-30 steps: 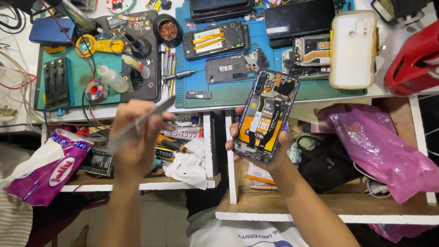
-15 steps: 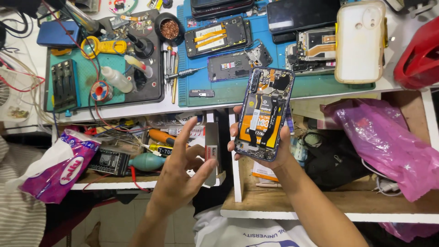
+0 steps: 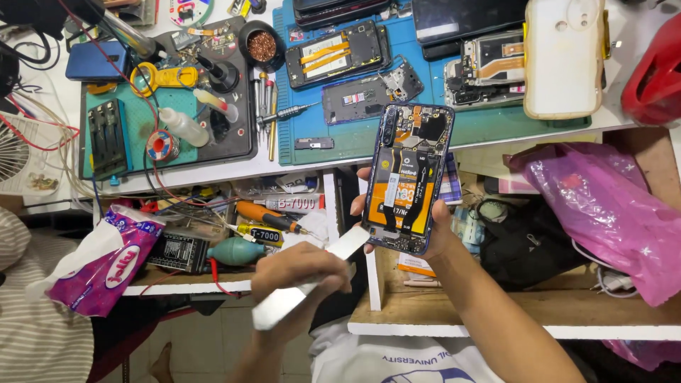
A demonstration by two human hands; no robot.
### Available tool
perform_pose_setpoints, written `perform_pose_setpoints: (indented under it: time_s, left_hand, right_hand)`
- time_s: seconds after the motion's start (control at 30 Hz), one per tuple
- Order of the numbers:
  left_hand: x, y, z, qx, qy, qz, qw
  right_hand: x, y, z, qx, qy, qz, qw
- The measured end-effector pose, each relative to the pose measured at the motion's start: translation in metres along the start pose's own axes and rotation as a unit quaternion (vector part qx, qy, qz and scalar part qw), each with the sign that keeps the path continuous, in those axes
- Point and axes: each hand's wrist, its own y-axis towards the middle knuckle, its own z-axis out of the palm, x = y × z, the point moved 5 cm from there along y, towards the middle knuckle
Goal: Disassembling a smartphone using an electric screwdriver and manual prying
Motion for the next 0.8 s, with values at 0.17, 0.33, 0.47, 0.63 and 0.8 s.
perform_pose_setpoints:
  time_s: [0.17, 0.33, 0.47, 0.63, 0.8]
  left_hand:
    - [0.007, -0.001, 0.003, 0.117, 0.089, 0.059, 0.987]
    - [-0.004, 0.013, -0.003, 0.127, 0.103, 0.066, 0.984]
    - [0.001, 0.015, 0.001, 0.177, 0.106, 0.082, 0.975]
    - [0.003, 0.019, 0.01, 0.196, 0.153, 0.116, 0.962]
    - [0.006, 0.017, 0.009, 0.203, 0.162, 0.101, 0.96]
  right_hand:
    - [-0.002, 0.001, 0.007, 0.001, -0.011, -0.001, 1.0]
    - [-0.003, 0.0, 0.008, -0.001, 0.01, 0.013, 1.0]
    - [-0.004, 0.0, 0.004, -0.004, -0.013, 0.021, 1.0]
    - [-0.01, -0.003, 0.0, 0.007, -0.012, 0.038, 0.999]
    - [-0.013, -0.005, -0.003, 0.015, 0.004, 0.051, 0.999]
